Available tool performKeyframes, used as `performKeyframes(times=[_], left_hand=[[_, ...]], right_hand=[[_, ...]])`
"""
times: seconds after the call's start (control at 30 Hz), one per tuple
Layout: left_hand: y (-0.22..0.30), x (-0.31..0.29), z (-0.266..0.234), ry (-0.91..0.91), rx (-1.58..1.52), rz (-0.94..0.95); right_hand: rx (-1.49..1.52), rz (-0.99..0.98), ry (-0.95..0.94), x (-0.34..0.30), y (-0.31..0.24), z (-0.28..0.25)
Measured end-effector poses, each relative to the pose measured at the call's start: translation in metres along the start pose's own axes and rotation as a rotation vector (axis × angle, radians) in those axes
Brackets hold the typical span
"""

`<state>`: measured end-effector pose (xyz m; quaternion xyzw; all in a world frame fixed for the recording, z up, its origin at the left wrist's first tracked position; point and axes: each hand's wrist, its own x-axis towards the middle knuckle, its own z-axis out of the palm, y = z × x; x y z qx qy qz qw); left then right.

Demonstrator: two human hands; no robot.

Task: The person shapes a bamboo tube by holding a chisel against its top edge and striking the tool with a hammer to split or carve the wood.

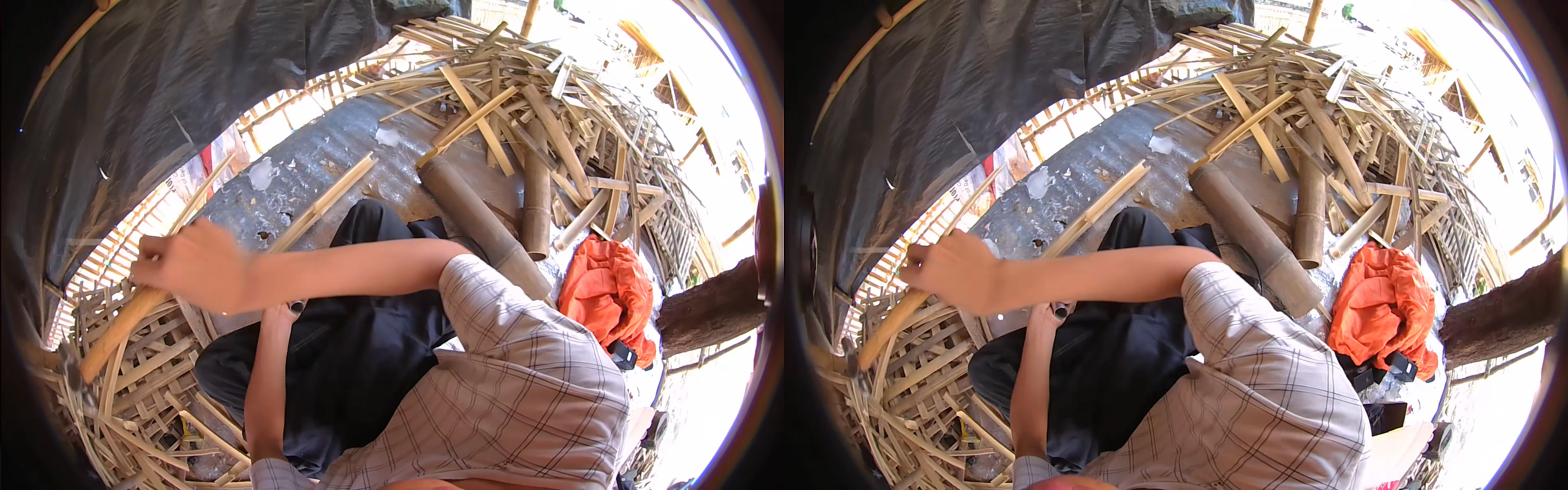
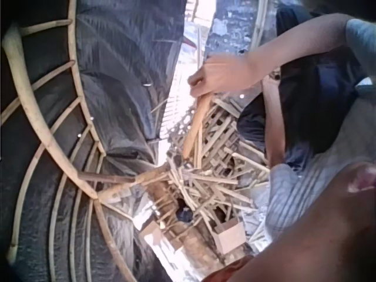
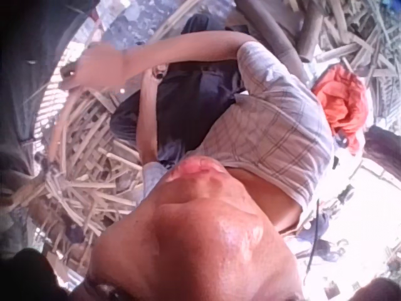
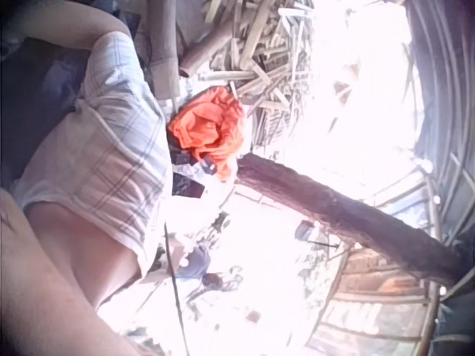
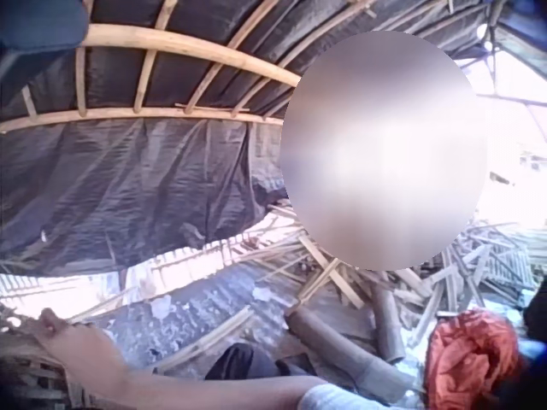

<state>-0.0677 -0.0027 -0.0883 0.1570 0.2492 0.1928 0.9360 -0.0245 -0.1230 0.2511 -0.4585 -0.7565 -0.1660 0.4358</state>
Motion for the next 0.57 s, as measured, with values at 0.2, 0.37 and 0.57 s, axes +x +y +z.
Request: performKeyframes(times=[0.2, 0.37, 0.57], left_hand=[[-0.001, -0.005, 0.018, 0.188, 0.119, -0.21], [-0.001, -0.02, 0.038, 0.211, 0.163, -0.187], [-0.014, 0.002, 0.029, 0.209, 0.128, -0.209]], right_hand=[[-0.416, 0.058, -0.064, -0.048, 0.088, -0.098], [-0.917, 0.198, 0.076, -0.093, 0.201, -0.288], [-1.423, 0.535, 0.112, -0.205, 0.266, -0.534]])
